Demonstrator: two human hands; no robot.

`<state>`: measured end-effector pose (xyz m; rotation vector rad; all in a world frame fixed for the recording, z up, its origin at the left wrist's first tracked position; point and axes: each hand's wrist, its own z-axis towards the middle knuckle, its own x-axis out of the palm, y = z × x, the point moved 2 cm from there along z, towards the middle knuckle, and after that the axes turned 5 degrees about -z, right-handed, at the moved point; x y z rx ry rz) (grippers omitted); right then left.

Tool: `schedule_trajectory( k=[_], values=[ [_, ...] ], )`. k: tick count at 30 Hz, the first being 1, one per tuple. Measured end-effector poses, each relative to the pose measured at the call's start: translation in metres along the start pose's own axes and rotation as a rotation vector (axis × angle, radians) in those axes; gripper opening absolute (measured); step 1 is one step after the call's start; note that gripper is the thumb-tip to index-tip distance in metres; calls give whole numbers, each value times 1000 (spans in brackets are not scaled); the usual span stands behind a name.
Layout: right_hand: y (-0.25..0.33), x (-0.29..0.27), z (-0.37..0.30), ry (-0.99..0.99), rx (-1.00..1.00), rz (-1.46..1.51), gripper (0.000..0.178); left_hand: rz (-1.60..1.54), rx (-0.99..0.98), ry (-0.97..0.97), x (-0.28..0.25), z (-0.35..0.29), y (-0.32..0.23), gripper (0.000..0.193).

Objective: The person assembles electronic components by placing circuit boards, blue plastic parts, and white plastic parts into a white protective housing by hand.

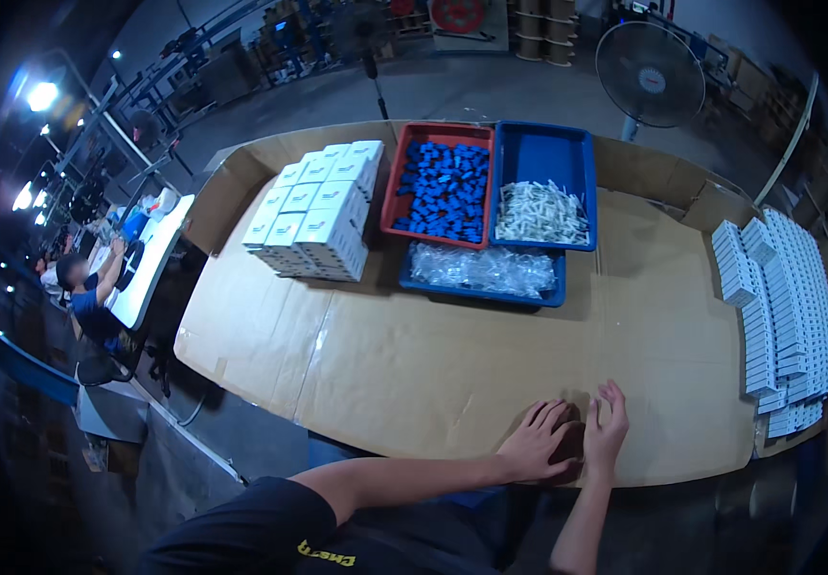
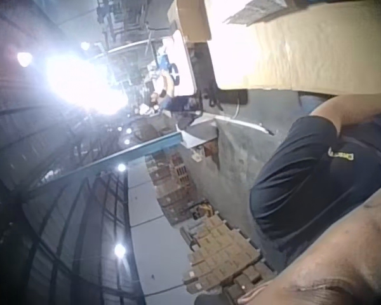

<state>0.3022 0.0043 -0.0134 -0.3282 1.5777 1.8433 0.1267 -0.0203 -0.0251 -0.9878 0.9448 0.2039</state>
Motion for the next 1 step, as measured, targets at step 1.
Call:
schedule_trajectory(
  k=[1],
  values=[
    [0,3,-6,4,-12,2,50,-17,0,-20,4,-1,4,78]
  ],
)
